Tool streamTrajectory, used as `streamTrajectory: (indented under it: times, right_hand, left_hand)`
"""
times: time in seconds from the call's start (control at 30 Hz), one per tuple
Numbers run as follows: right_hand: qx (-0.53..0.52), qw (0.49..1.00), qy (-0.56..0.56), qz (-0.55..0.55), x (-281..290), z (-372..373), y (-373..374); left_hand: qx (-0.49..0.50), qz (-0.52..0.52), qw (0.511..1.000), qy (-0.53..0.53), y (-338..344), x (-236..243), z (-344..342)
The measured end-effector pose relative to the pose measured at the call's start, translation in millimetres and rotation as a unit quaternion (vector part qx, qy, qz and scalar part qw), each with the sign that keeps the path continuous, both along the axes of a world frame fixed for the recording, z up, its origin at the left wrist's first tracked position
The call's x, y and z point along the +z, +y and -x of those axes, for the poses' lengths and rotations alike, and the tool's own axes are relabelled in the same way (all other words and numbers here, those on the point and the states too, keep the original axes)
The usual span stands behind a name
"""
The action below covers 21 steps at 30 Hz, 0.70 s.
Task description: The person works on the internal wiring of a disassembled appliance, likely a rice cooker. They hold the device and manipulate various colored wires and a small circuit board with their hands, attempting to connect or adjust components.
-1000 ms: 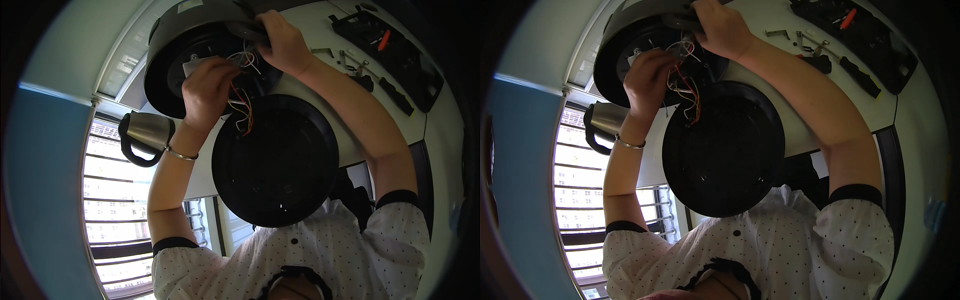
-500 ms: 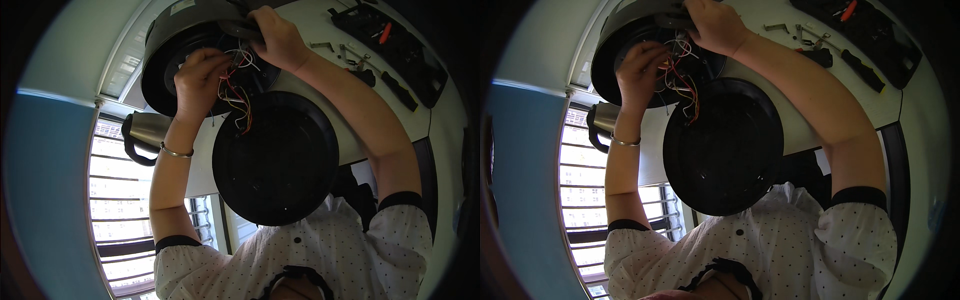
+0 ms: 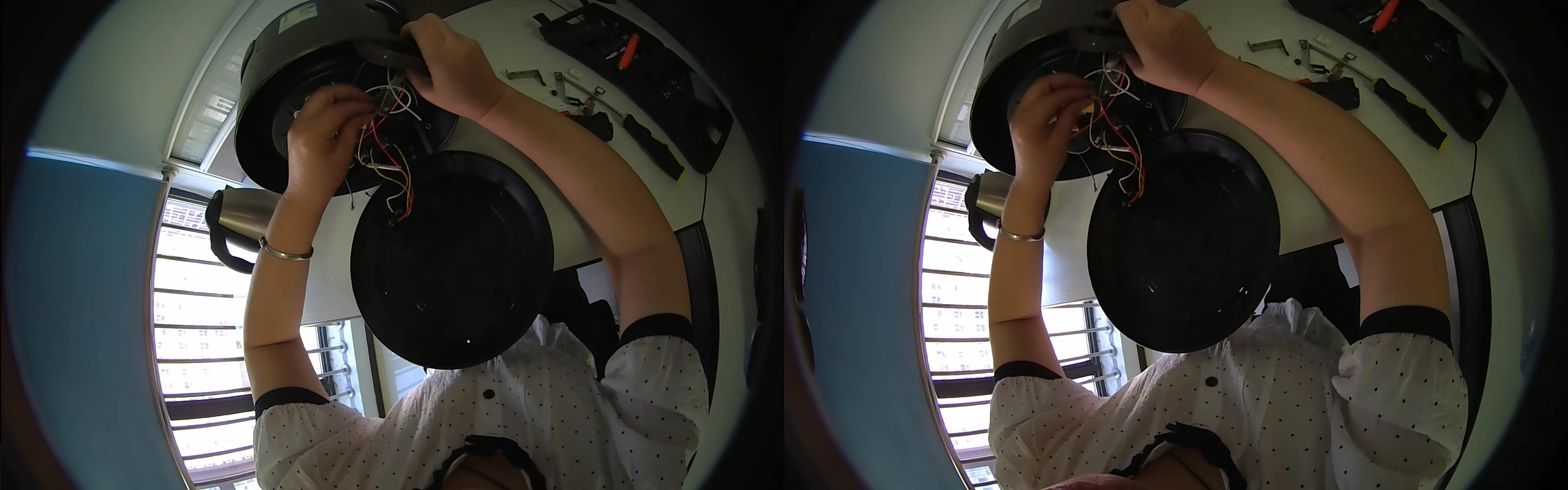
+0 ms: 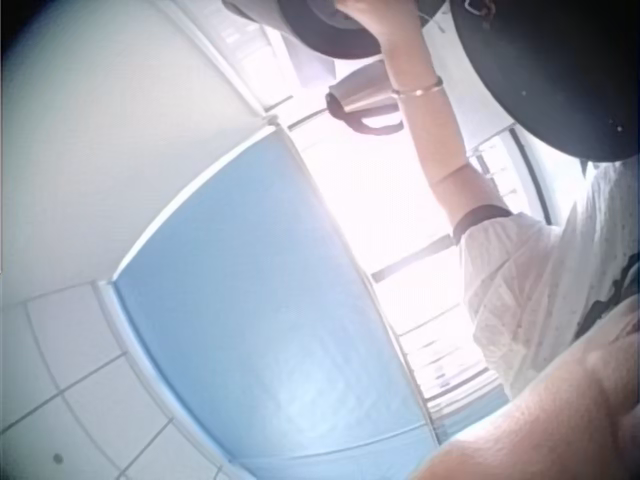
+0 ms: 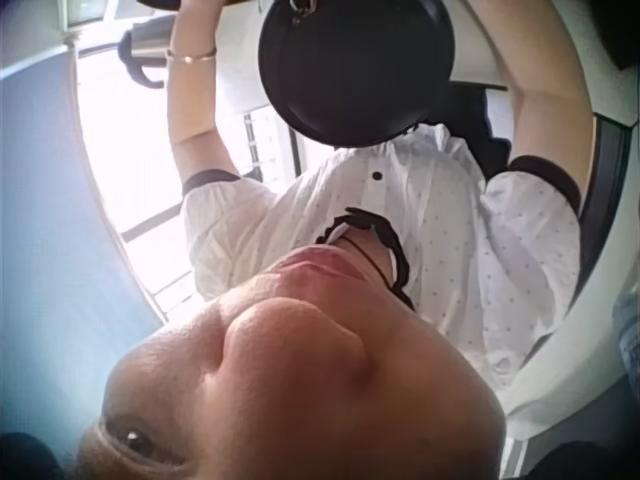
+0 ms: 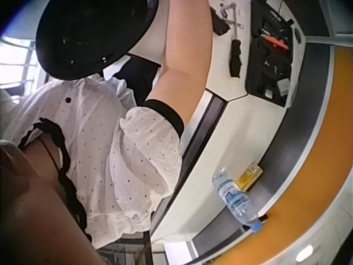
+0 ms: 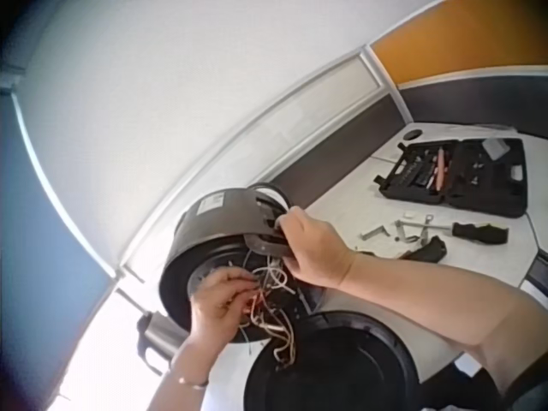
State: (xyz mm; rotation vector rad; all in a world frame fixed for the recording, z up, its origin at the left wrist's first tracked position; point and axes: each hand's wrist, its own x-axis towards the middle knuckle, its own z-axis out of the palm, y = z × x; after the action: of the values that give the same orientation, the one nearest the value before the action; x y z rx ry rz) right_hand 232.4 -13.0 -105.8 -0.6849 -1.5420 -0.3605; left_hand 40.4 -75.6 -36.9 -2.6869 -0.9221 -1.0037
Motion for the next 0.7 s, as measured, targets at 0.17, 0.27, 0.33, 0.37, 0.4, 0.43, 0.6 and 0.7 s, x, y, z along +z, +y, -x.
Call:
streamTrajectory:
  times: [0.17, 0.27, 0.33, 0.37, 0.4, 0.43, 0.6, 0.7]
  right_hand:
    - [0.002, 1.0, 0.003, -0.012, 0.4, -0.1, 0.8]
    - [-0.003, 1.0, 0.004, -0.02, 0.6, 0.6, 0.8]
    - [-0.005, 1.0, 0.004, -0.031, 0.8, 0.5, 1.7]
    - [-0.009, 1.0, 0.004, -0.03, 1.0, 0.9, 1.4]
    - [-0.013, 1.0, 0.005, -0.028, 1.3, 1.4, 0.9]
    - [-0.017, 0.999, 0.005, -0.027, 1.4, 1.6, 0.7]
    - [-0.016, 1.0, 0.013, -0.022, 0.3, 2.6, 2.1]
    - [-0.008, 1.0, 0.014, -0.027, 1.2, 1.8, 1.6]
  left_hand:
    - [0.01, -0.039, 0.998, 0.043, -2.1, 5.6, -5.4]
    - [0.006, -0.057, 0.996, 0.069, -1.6, 6.6, -8.7]
    - [0.016, -0.066, 0.994, 0.09, -2.5, 6.1, -9.7]
    - [0.02, -0.07, 0.992, 0.1, -3.3, 5.6, -10.1]
    - [0.03, -0.071, 0.992, 0.099, -4.2, 4.5, -11.1]
    - [0.04, -0.071, 0.992, 0.098, -5.4, 2.9, -12.5]
    - [0.046, -0.112, 0.991, 0.056, -7.0, -10.1, -15.1]
    - [0.039, -0.126, 0.991, 0.021, -5.9, -17.2, -13.3]
